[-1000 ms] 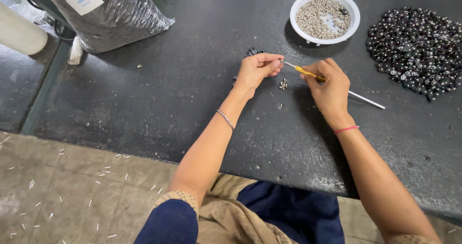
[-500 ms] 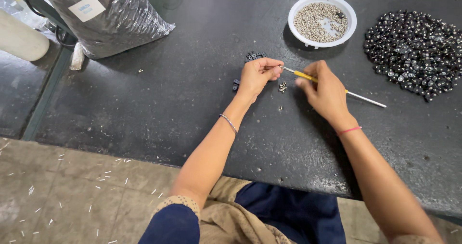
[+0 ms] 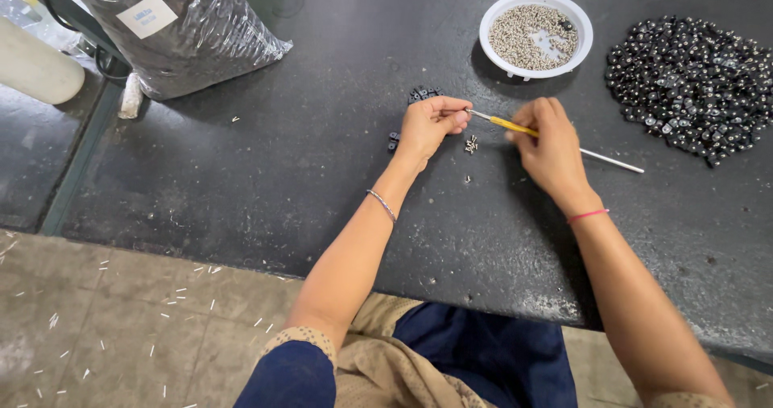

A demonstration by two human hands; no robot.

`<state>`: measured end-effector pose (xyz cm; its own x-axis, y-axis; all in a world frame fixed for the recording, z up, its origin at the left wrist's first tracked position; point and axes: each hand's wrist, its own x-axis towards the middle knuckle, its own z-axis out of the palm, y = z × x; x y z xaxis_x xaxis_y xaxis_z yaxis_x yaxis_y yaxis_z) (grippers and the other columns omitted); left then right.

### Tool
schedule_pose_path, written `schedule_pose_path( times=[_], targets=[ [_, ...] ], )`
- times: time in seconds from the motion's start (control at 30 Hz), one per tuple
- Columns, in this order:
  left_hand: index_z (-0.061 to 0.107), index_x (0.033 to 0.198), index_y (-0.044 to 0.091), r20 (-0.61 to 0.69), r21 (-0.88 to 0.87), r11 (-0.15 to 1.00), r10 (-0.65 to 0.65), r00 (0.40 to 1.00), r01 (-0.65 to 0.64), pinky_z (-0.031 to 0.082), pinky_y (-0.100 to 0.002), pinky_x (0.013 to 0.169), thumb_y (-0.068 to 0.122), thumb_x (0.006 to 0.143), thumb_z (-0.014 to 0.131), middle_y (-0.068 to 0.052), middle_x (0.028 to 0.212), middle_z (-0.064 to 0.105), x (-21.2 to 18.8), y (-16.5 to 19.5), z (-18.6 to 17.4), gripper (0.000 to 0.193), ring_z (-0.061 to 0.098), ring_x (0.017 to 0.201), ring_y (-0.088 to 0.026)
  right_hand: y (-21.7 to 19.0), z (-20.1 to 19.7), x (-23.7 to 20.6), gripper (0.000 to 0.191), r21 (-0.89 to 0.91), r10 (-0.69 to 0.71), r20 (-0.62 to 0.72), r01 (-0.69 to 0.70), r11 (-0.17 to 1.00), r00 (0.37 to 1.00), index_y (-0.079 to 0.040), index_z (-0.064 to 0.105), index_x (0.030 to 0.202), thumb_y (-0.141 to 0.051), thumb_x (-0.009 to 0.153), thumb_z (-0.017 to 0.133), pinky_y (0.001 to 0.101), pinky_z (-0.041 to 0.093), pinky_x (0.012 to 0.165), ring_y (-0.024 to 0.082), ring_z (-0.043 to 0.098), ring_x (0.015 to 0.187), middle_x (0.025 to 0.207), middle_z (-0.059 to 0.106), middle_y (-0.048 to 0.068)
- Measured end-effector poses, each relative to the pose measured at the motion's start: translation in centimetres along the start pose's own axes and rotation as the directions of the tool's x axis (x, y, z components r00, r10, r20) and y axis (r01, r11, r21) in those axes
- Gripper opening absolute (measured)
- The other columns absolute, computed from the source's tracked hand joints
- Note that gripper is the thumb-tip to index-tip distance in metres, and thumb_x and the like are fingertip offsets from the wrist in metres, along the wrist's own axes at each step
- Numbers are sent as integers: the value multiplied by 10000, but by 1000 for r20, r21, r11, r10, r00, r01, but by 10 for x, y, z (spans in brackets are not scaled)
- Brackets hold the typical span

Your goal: The person sits at a workbench assembling small black plastic snap components. They pick a black cap piece, place a small metal pin inside it, and press the pin in using a yellow-handled hand tool, setting each finished piece on the table as they go.

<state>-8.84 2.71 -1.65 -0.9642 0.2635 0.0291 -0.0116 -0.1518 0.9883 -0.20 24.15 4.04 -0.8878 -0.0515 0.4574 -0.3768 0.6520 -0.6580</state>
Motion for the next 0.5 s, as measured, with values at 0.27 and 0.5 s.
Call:
schedule_pose_path(
  times=[0.27,0.5],
  targets=[
    [744,1116,-30,9,15,1000,-5,1000,5,588,-250,766,4,922,718,-76,952,762,-1,-2,0,199,701,837,-116,4,1,-2,91,-87,21,20,-20,996,1000,-14,667,1090,-43,1008,693,427,513,754,336,671,856,966,696,145],
    [735,1124,-34,3,5,1000,13,1000,-13,591,-251,771,15,927,717,-74,949,758,2,-6,-2,204,705,838,-120,3,-2,-1,106,-99,22,9,-21,995,1000,-40,692,1054,-88,968,731,436,516,733,346,670,833,967,688,149]
  ],
)
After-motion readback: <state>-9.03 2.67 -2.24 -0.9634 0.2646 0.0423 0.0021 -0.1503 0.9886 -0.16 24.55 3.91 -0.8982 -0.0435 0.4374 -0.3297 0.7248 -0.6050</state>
